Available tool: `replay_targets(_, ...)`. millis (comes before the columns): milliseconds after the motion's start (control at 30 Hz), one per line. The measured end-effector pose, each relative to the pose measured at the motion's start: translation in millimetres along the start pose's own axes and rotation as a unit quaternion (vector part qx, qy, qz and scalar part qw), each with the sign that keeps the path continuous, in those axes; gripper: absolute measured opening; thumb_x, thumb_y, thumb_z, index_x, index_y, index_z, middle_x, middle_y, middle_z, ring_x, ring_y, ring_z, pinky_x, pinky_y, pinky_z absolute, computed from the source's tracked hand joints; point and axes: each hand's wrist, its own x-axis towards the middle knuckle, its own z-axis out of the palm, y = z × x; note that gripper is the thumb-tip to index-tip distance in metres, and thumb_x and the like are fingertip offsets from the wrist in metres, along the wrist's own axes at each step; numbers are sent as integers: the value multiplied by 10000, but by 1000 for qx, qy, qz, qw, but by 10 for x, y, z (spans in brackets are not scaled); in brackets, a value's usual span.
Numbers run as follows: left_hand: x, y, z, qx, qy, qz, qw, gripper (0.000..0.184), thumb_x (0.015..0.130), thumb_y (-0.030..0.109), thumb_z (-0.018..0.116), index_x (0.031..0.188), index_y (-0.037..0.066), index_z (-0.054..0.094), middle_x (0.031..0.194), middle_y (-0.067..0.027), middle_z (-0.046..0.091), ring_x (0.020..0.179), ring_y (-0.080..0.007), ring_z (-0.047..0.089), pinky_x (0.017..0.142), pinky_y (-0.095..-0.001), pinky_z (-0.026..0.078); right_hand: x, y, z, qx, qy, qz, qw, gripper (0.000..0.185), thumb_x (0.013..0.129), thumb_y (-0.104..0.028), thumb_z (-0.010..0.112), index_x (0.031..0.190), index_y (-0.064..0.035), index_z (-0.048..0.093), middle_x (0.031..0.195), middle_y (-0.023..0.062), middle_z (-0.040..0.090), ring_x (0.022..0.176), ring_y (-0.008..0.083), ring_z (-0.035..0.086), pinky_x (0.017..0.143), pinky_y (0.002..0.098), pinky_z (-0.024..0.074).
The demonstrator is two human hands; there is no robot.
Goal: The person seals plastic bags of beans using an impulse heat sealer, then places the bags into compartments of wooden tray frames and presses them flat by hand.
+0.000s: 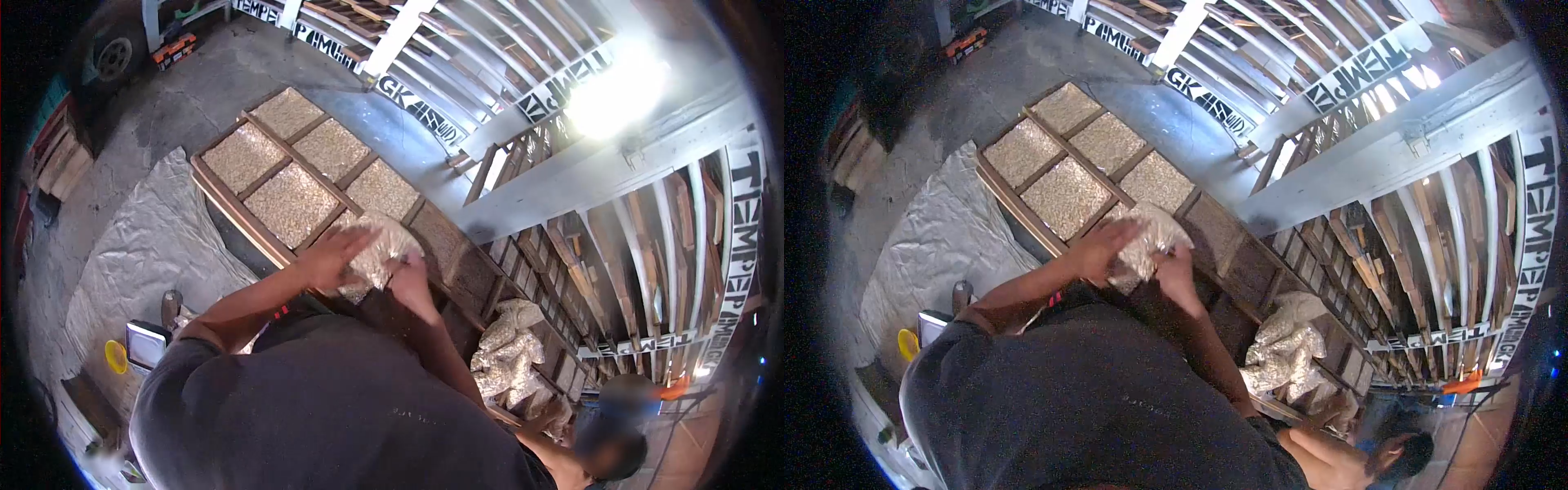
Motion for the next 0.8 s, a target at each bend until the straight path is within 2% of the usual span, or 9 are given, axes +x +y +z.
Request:
replay_targets(100,178,47,5,-354,115,-127,920,797,924,196,707,1614,85,323,1417,-186,599,1277,-346,612,1093,-453,496,-56,-259,-34,144,-74,-162,973,359,1020,-103,655,1367,-63,570,1252,83,646,1111,199,636,940,386,525)
replay_targets(200,382,119,-37,-742,142,-194,626,498,1084,181,534,1553,65,409,1309,-125,663,1158,-278,681,1006,-415,570,-49,-157,-128,350,-67,64,932,393,1046,-183,648,1397,-39,548,1287,95,651,1159,202,637,990,381,517)
replay_targets(233,330,183,-95,-716,110,-206,658,626,1087,468,506,1524,30,407,1337,-168,636,1210,-316,650,1056,-458,540,-173,-472,80,353,20,164,921,406,1057,-220,642,1400,-26,547,1297,96,656,1176,201,637,1008,376,514)
replay_targets(333,309,148,-153,-876,157,-76,450,899,993,692,507,1549,1,358,1443,-219,564,1310,-355,586,1136,-502,470,-11,-646,580,206,23,-90,974,407,1068,-295,623,1363,-18,576,1219,51,663,1075,172,631,987,364,517)
replay_targets(367,183,-74,-199,-916,93,-150,361,1100,889,844,468,1564,-14,331,1519,-250,493,1378,-371,530,1193,-511,404,18,-807,619,160,-22,-144,976,398,1068,-247,626,1372,3,567,1278,89,667,1124,181,637,997,359,513)
replay_targets(467,6,-411,-463,-868,1,-172,465,1083,899,808,511,1563,-30,340,1514,-239,511,1367,-360,548,1190,-490,413,23,-983,614,104,-52,-117,986,391,1066,-212,629,1371,24,564,1251,81,676,1122,174,633,1006,353,505)
replay_targets(633,294,-192,-1003,-604,-23,-411,683,414,1036,117,624,1381,-76,502,1292,-223,666,1106,-322,703,929,-461,605,493,-6,235,26,-10,-41,999,438,1055,-345,635,1330,-4,619,1261,102,695,1142,200,653,1010,370,504)
replay_targets(733,152,73,-940,-658,143,-413,614,408,1060,179,597,1377,-63,509,1260,-228,668,1110,-321,690,959,-454,585,908,-720,621,-249,-3,-64,966,498,1016,-431,670,1291,-16,650,1243,141,711,1114,246,680,983,409,521)
replay_targets(800,-117,-82,-698,-695,73,-473,536,367,1048,212,629,1272,-76,582,1148,-212,704,1037,-291,708,920,-412,596,1580,-526,493,-339,-78,-75,935,503,968,-432,724,1288,-50,659,1221,189,706,1099,318,690,955,444,532)
